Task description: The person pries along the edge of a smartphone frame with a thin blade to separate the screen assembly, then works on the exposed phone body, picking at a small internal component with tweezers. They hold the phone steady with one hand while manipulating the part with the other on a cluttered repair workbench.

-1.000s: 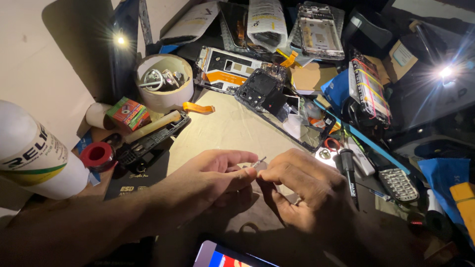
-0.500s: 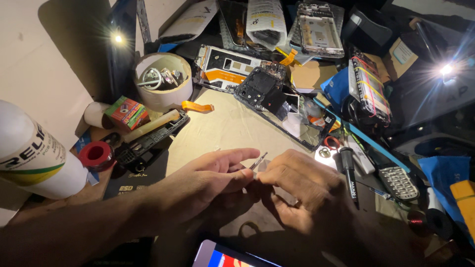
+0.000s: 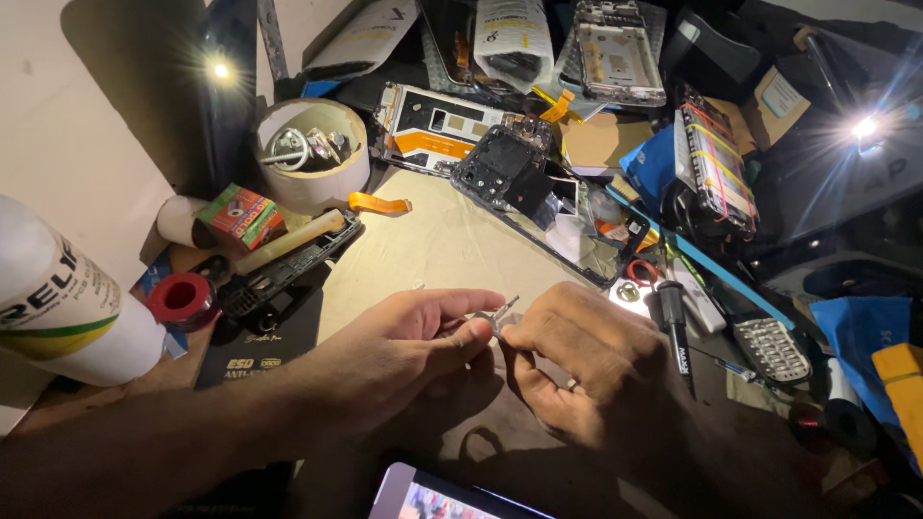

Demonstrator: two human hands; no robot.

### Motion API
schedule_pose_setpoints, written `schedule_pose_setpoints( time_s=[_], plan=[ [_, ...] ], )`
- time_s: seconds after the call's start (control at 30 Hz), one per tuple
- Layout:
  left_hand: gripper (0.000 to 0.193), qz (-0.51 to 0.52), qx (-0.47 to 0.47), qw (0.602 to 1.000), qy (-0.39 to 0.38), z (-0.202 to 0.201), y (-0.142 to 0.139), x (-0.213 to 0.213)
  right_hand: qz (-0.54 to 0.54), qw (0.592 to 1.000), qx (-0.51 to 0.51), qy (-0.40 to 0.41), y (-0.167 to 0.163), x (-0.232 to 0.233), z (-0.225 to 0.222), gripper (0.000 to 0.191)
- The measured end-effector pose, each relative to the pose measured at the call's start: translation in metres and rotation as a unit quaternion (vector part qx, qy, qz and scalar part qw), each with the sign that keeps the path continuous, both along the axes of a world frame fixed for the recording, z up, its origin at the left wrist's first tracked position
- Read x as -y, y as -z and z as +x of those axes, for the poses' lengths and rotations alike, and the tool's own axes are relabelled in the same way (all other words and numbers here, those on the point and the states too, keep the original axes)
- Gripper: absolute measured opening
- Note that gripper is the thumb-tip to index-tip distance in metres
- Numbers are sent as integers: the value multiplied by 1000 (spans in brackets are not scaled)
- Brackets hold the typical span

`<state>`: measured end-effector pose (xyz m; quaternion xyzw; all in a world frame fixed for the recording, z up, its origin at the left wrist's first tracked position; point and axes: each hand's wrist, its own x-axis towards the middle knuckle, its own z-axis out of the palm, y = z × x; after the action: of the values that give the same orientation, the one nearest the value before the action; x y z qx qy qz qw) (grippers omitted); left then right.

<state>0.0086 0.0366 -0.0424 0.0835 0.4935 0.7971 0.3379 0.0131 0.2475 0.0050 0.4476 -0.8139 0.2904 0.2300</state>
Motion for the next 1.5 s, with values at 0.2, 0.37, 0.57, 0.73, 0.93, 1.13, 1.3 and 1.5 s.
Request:
schedule_pose_setpoints(
  time_s=[0.2, 0.37, 0.57, 0.73, 0.93, 1.13, 1.3, 1.5],
  plan=[
    [31, 0, -33, 999, 2, 0, -1, 1, 9, 1000, 9, 13, -3, 1, 1, 24],
    [33, -142, -96, 985, -5, 0, -10, 1, 9, 999, 13, 29, -3, 1, 2, 22],
    [38, -229, -69, 971, -12, 3, -26, 2, 14, 999, 19, 44, -5, 1, 4, 21],
    [41, -237, -72, 969, -16, 4, -30, 2, 17, 999, 23, 43, -7, 1, 5, 20],
    [39, -234, -76, 969, -18, 3, -29, 1, 20, 999, 32, 37, -8, 0, 6, 22],
    [40, -256, -84, 963, -29, 2, -29, 0, 11, 999, 0, 48, -4, 0, 3, 23],
    [53, -261, -91, 960, -43, 1, -23, -3, 0, 996, -24, 85, -2, 2, 2, 20],
    [44, -221, -51, 973, -49, 0, -20, -3, -36, 993, 11, 111, -5, 5, 0, 15]
  ],
)
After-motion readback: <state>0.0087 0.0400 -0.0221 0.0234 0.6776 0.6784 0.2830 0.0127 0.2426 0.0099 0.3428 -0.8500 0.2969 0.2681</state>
